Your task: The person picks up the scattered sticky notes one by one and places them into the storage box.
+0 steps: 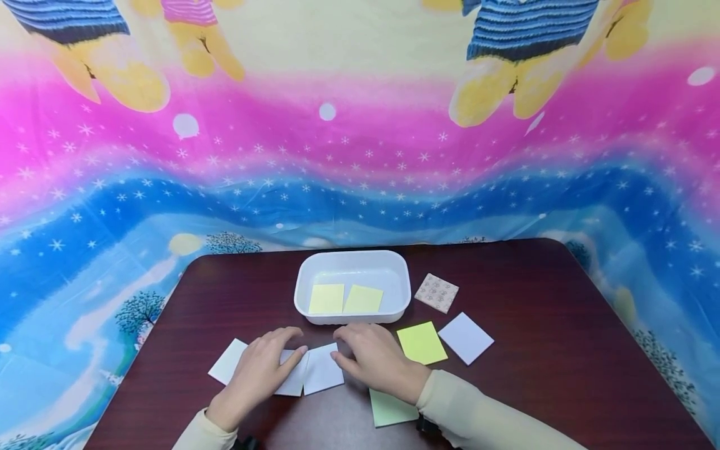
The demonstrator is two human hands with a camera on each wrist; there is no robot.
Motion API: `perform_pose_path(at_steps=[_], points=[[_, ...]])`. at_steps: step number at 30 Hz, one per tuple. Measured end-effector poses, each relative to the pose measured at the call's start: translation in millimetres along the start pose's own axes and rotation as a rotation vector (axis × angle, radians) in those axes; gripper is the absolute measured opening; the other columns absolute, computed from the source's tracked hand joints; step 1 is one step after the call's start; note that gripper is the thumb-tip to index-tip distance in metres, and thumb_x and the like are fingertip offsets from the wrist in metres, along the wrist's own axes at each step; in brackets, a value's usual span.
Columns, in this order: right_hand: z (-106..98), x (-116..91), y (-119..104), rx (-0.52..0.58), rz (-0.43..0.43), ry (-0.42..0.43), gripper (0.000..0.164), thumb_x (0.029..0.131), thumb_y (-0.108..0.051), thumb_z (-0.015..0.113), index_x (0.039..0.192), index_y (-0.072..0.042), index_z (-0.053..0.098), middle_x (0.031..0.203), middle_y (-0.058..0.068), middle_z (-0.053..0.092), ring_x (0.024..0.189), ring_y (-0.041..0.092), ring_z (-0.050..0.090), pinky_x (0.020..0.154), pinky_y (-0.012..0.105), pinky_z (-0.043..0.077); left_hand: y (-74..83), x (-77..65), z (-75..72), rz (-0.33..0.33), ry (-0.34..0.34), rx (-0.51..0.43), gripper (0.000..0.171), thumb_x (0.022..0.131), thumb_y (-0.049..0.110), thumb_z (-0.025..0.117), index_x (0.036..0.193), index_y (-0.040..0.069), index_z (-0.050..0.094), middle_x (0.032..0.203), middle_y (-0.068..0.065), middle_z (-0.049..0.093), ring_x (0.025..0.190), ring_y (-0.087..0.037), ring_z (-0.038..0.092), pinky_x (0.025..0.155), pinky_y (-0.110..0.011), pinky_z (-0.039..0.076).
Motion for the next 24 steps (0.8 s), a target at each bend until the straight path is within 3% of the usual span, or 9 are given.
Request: perform_pose_path(at_steps=[15, 24], points=[[8.5, 7.6, -11.8, -0.012, -0.022, -0.024, 0.031, 0.09, -0.041, 0.056, 0.107, -0.017, 0.067, 0.088, -0.007, 0.064, 0.075, 0.003, 0.052, 0.067, 0.027, 0.047, -17.8, -4.5, -5.8, -0.073, -0.022, 0.015, 0.033, 0.084, 0.041, 0.063, 0.104, 0.015, 0.068, 0.096, 0.0, 0.069, 0.085, -0.019, 0.064, 0.07, -0.04, 0.049], [13.4, 9.1, -12.4, -0.008, -0.025, -0.053, 0.032, 0.09, -0.039, 0.056, 0.109, -0.016, 0.068, 0.092, -0.005, 0.067, 0.079, 0.005, 0.056, 0.072, 0.029, 0.049, -31.7, -7.3, -12.3, -0.109, -0.014, 0.025, 0.03, 0.083, 0.038, 0.065, 0.102, 0.015, 0.068, 0.089, -0.001, 0.068, 0.072, -0.015, 0.059, 0.062, -0.036, 0.047]])
Point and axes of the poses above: each hand's wrist, its own x-axis towards the middle knuckle, its own z-axis out of the palm, y = z × x, the point moved 3 cm from there along x, towards the middle knuckle
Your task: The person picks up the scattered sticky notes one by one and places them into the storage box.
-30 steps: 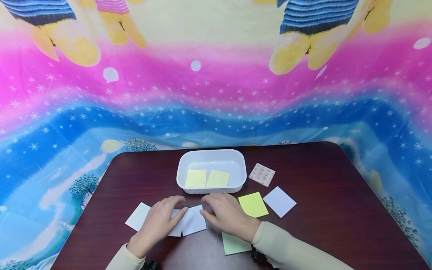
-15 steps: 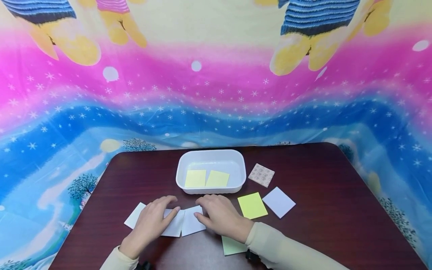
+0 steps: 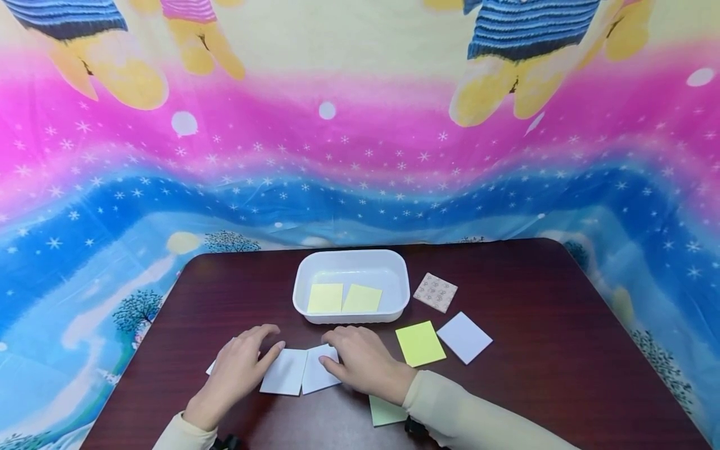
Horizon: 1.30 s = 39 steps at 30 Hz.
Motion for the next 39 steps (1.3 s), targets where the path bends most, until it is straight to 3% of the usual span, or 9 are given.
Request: perform_pose_path(at_steps=[10, 17, 29, 34, 39], points=[[3.1, 2.2, -3.5, -0.021, -0.03, 0.02, 0.032, 0.089, -0.039, 0.056, 0.108, -0.016, 0.067, 0.087, -0.006, 0.066, 0.075, 0.004, 0.053, 0.071, 0.029, 0.048, -15.2, -0.5, -4.3, -0.058, -0.019, 0.003, 0.031, 0.084, 0.037, 0.063, 0.104, 0.014, 0.067, 0.093, -0.001, 0.068, 0.075, -0.016, 0.061, 0.065, -0.041, 0.049], [4.6, 4.7, -5.9, -0.016, -0.034, 0.012, 0.032, 0.09, -0.039, 0.055, 0.108, -0.015, 0.067, 0.094, -0.005, 0.068, 0.079, 0.005, 0.056, 0.072, 0.029, 0.049, -28.8, -2.1, -11.0, -0.118, -0.076, 0.007, 0.036, 0.085, 0.04, 0.062, 0.109, 0.014, 0.067, 0.105, -0.005, 0.068, 0.094, -0.025, 0.063, 0.075, -0.046, 0.05], [10.3, 7.1, -8.0, -0.01, -0.042, 0.009, 0.033, 0.09, -0.04, 0.055, 0.108, -0.015, 0.068, 0.095, -0.006, 0.068, 0.083, 0.005, 0.059, 0.075, 0.029, 0.05, -51.7, -9.7, -18.6, -0.077, -0.119, -0.012, 0.042, 0.079, 0.033, 0.071, 0.115, 0.013, 0.065, 0.115, -0.007, 0.064, 0.102, -0.028, 0.059, 0.078, -0.048, 0.049], [13.0, 9.0, -8.9, -0.013, -0.046, 0.007, 0.033, 0.09, -0.04, 0.055, 0.107, -0.015, 0.068, 0.096, -0.006, 0.068, 0.084, 0.006, 0.06, 0.075, 0.029, 0.05, -59.9, -13.6, -19.9, -0.123, -0.168, 0.016, 0.052, 0.08, 0.036, 0.07, 0.122, 0.009, 0.06, 0.121, -0.015, 0.059, 0.108, -0.035, 0.055, 0.082, -0.053, 0.047], [16.3, 10.5, -10.0, -0.023, -0.054, 0.01, 0.031, 0.089, -0.039, 0.056, 0.106, -0.016, 0.068, 0.094, -0.006, 0.067, 0.083, 0.007, 0.06, 0.073, 0.03, 0.049, -66.1, -17.7, -20.6, -0.211, -0.218, 0.072, 0.067, 0.08, 0.047, 0.066, 0.129, 0.003, 0.055, 0.125, -0.023, 0.054, 0.112, -0.041, 0.05, 0.081, -0.056, 0.046]])
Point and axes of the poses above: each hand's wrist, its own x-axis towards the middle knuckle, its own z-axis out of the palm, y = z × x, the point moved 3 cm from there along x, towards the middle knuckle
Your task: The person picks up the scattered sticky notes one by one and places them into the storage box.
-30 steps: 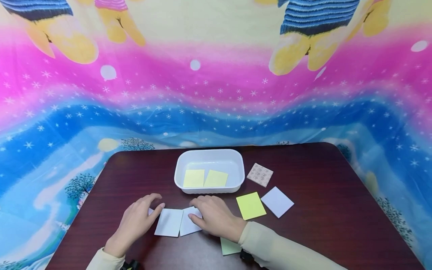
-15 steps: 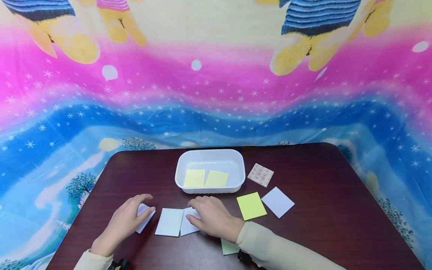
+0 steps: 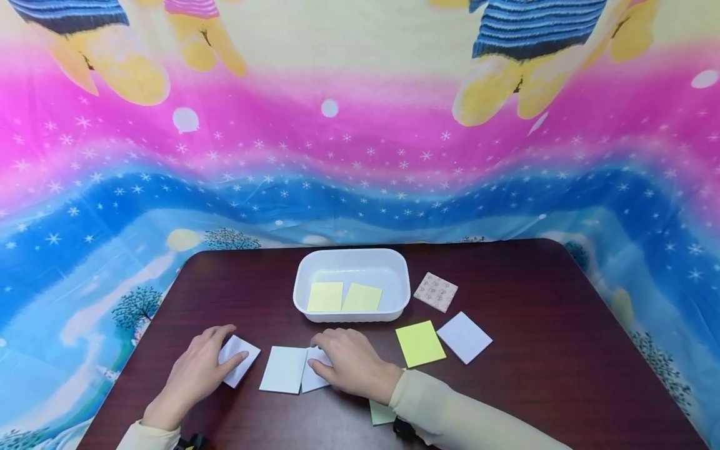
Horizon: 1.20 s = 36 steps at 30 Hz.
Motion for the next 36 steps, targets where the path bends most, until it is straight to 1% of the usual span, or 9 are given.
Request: perform_pose_path(at_steps=[3, 5, 10, 13, 17, 23, 26, 30, 36], points=[[1.8, 0.3, -1.0, -0.01, -0.007, 0.006, 0.029, 0.089, -0.038, 0.057, 0.104, -0.016, 0.067, 0.095, -0.006, 0.067, 0.083, 0.008, 0.06, 0.072, 0.031, 0.049, -2.9, -1.2, 1.5, -0.056, -0.031, 0.039, 0.078, 0.077, 0.055, 0.065, 0.13, -0.001, 0.053, 0.125, -0.027, 0.053, 0.11, -0.044, 0.05, 0.077, -0.058, 0.046], [3.0, 0.4, -1.6, -0.01, -0.008, 0.006, 0.029, 0.088, -0.038, 0.057, 0.104, -0.016, 0.068, 0.095, -0.006, 0.067, 0.084, 0.008, 0.06, 0.072, 0.031, 0.048, -3.8, -1.9, 3.4, -0.075, -0.044, 0.059, 0.086, 0.074, 0.06, 0.064, 0.13, -0.004, 0.052, 0.122, -0.029, 0.053, 0.107, -0.045, 0.051, 0.075, -0.058, 0.047], [5.8, 1.2, -2.7, -0.01, -0.016, -0.002, 0.029, 0.088, -0.038, 0.057, 0.104, -0.015, 0.068, 0.095, -0.005, 0.067, 0.082, 0.008, 0.059, 0.071, 0.031, 0.048, -3.0, -3.9, 8.5, -0.077, -0.03, 0.093, 0.096, 0.066, 0.067, 0.066, 0.126, -0.007, 0.054, 0.111, -0.026, 0.057, 0.097, -0.041, 0.055, 0.068, -0.056, 0.048], [7.3, 1.3, -3.3, -0.017, -0.023, -0.004, 0.029, 0.089, -0.038, 0.057, 0.104, -0.016, 0.068, 0.094, -0.006, 0.067, 0.081, 0.007, 0.059, 0.071, 0.03, 0.048, -1.7, -5.8, 11.8, -0.063, -0.039, 0.112, 0.097, 0.063, 0.066, 0.069, 0.125, -0.008, 0.054, 0.105, -0.025, 0.057, 0.092, -0.038, 0.055, 0.064, -0.053, 0.049], [9.0, 0.6, -3.5, -0.026, -0.026, -0.003, 0.029, 0.089, -0.039, 0.057, 0.104, -0.016, 0.067, 0.093, -0.007, 0.066, 0.081, 0.006, 0.058, 0.071, 0.03, 0.048, -1.2, -7.4, 15.3, -0.046, -0.047, 0.12, 0.096, 0.062, 0.059, 0.074, 0.124, -0.011, 0.053, 0.097, -0.023, 0.054, 0.085, -0.035, 0.055, 0.058, -0.048, 0.049], [10.8, -0.8, -3.0, -0.032, -0.029, -0.001, 0.029, 0.088, -0.039, 0.057, 0.103, -0.017, 0.067, 0.092, -0.006, 0.066, 0.079, 0.006, 0.058, 0.07, 0.029, 0.048, -3.2, -6.8, 16.0, -0.053, -0.021, 0.108, 0.089, 0.06, 0.053, 0.078, 0.116, -0.012, 0.055, 0.089, -0.02, 0.052, 0.078, -0.032, 0.052, 0.056, -0.047, 0.048], [11.8, -0.9, -2.6, -0.032, -0.029, -0.002, 0.028, 0.088, -0.039, 0.057, 0.103, -0.017, 0.067, 0.092, -0.007, 0.066, 0.08, 0.006, 0.058, 0.07, 0.03, 0.048, -4.6, -6.1, 16.1, -0.066, -0.014, 0.086, 0.086, 0.06, 0.052, 0.078, 0.117, -0.01, 0.056, 0.091, -0.021, 0.053, 0.08, -0.034, 0.054, 0.058, -0.049, 0.048], [12.7, -0.7, -2.9, -0.029, -0.031, -0.003, 0.028, 0.088, -0.039, 0.057, 0.103, -0.017, 0.067, 0.093, -0.007, 0.066, 0.081, 0.006, 0.058, 0.07, 0.03, 0.048, -5.9, -5.2, 17.0, -0.079, -0.027, 0.062, 0.089, 0.06, 0.051, 0.078, 0.124, -0.005, 0.052, 0.098, -0.021, 0.055, 0.084, -0.035, 0.055, 0.06, -0.05, 0.048], [12.3, 0.0, -4.5, -0.029, -0.032, -0.005, 0.028, 0.088, -0.039, 0.058, 0.103, -0.017, 0.067, 0.092, -0.007, 0.066, 0.08, 0.006, 0.058, 0.07, 0.029, 0.048, -6.5, -2.7, 17.1, -0.069, -0.027, 0.065, 0.09, 0.062, 0.047, 0.078, 0.131, -0.001, 0.045, 0.1, -0.02, 0.058, 0.086, -0.035, 0.057, 0.062, -0.05, 0.047]])
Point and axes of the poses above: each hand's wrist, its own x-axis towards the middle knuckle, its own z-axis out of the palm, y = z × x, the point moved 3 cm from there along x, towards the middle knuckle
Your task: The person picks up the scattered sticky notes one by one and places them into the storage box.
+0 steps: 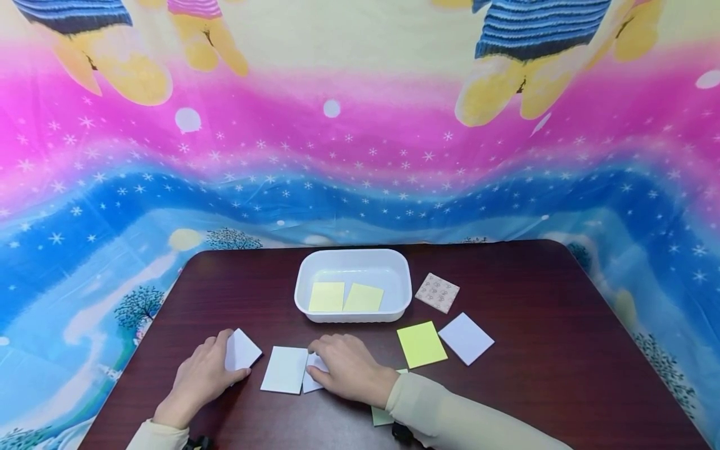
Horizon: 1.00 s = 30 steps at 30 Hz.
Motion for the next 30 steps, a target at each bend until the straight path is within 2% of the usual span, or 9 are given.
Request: perform_pose_path(at_steps=[8, 13, 21, 26, 30], points=[[-0.6, 2.0, -0.7, 0.006, 0.001, -0.019, 0.029, 0.088, -0.038, 0.058, 0.104, -0.016, 0.067, 0.093, -0.007, 0.067, 0.082, 0.005, 0.058, 0.072, 0.029, 0.048, -3.3, 1.8, 1.2, -0.004, 0.036, -0.051, 0.094, 0.058, 0.045, 0.082, 0.133, 0.005, 0.044, 0.1, -0.017, 0.056, 0.083, -0.032, 0.056, 0.06, -0.047, 0.047], [-2.9, 7.0, 0.1, 0.005, -0.01, -0.024, 0.03, 0.089, -0.039, 0.057, 0.105, -0.016, 0.068, 0.092, -0.007, 0.066, 0.08, 0.005, 0.057, 0.071, 0.028, 0.048, -2.6, 2.6, -1.6, 0.006, 0.06, -0.08, 0.093, 0.059, 0.044, 0.082, 0.136, 0.008, 0.046, 0.101, -0.017, 0.055, 0.079, -0.029, 0.055, 0.057, -0.044, 0.047], [-7.2, 14.8, -0.3, 0.05, 0.012, -0.059, 0.036, 0.09, -0.043, 0.055, 0.11, -0.015, 0.068, 0.098, -0.005, 0.068, 0.085, 0.004, 0.059, 0.074, 0.027, 0.049, -1.7, 2.2, -7.4, 0.036, 0.09, -0.084, 0.064, 0.077, 0.03, 0.073, 0.133, 0.008, 0.051, 0.105, -0.018, 0.056, 0.062, -0.02, 0.052, 0.049, -0.038, 0.044], [-9.2, 17.1, -1.7, 0.046, -0.002, -0.048, 0.035, 0.09, -0.041, 0.056, 0.109, -0.015, 0.068, 0.097, -0.004, 0.069, 0.085, 0.004, 0.06, 0.073, 0.027, 0.05, -1.5, 2.1, -11.8, 0.043, 0.123, -0.106, 0.051, 0.08, 0.02, 0.07, 0.128, 0.009, 0.056, 0.101, -0.015, 0.06, 0.055, -0.016, 0.049, 0.047, -0.037, 0.042], [-10.7, 19.5, -2.9, 0.03, -0.022, -0.03, 0.034, 0.09, -0.041, 0.055, 0.108, -0.015, 0.068, 0.096, -0.004, 0.069, 0.084, 0.005, 0.06, 0.073, 0.027, 0.049, -1.5, 2.0, -14.3, 0.047, 0.145, -0.112, 0.046, 0.081, 0.018, 0.069, 0.124, 0.008, 0.059, 0.099, -0.013, 0.062, 0.056, -0.016, 0.049, 0.047, -0.037, 0.043]])
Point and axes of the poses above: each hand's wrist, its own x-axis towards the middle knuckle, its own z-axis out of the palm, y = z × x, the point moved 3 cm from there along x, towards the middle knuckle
